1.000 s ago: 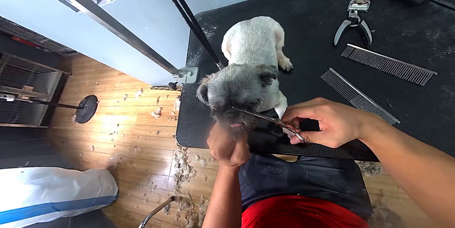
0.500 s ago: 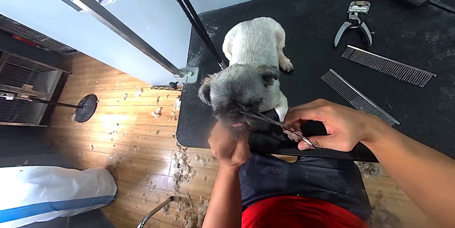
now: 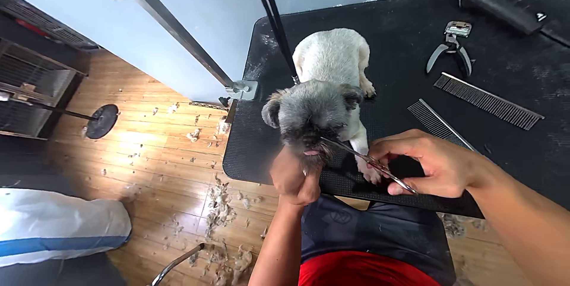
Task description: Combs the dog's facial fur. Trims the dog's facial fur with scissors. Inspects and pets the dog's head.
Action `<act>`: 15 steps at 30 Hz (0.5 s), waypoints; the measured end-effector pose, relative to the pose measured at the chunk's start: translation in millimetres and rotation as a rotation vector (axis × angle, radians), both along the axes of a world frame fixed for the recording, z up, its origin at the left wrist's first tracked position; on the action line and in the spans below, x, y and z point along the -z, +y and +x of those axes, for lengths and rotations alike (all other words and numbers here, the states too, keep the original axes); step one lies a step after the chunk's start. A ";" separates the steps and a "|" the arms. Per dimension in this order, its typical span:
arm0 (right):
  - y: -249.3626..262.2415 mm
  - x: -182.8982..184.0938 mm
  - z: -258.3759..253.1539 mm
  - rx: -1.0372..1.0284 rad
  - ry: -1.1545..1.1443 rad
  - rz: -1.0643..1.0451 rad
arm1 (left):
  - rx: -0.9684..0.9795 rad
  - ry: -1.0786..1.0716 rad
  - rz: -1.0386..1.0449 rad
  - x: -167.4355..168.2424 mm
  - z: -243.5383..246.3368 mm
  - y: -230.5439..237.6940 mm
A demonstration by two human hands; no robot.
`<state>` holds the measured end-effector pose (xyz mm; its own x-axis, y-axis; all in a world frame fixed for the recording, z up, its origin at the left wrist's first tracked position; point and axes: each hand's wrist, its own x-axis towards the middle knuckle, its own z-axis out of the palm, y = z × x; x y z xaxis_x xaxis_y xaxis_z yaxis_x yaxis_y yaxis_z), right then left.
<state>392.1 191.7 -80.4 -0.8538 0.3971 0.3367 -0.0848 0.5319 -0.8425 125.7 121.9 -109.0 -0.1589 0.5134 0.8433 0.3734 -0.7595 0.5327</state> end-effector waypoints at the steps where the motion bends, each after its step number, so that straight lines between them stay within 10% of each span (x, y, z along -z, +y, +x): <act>1: -0.8 -0.6 -0.9 -0.009 0.002 -0.002 | 0.000 -0.002 0.003 0.0 0.0 0.0; 15: 3.5 -14.7 6.1 0.059 -0.053 0.085 | 0.041 0.003 0.037 -1.9 -0.4 2.1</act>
<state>398.2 195.1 -65.7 -0.8474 0.4190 0.3261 -0.0077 0.6043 -0.7967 125.3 124.0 -107.1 -0.1358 0.4878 0.8623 0.3432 -0.7933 0.5028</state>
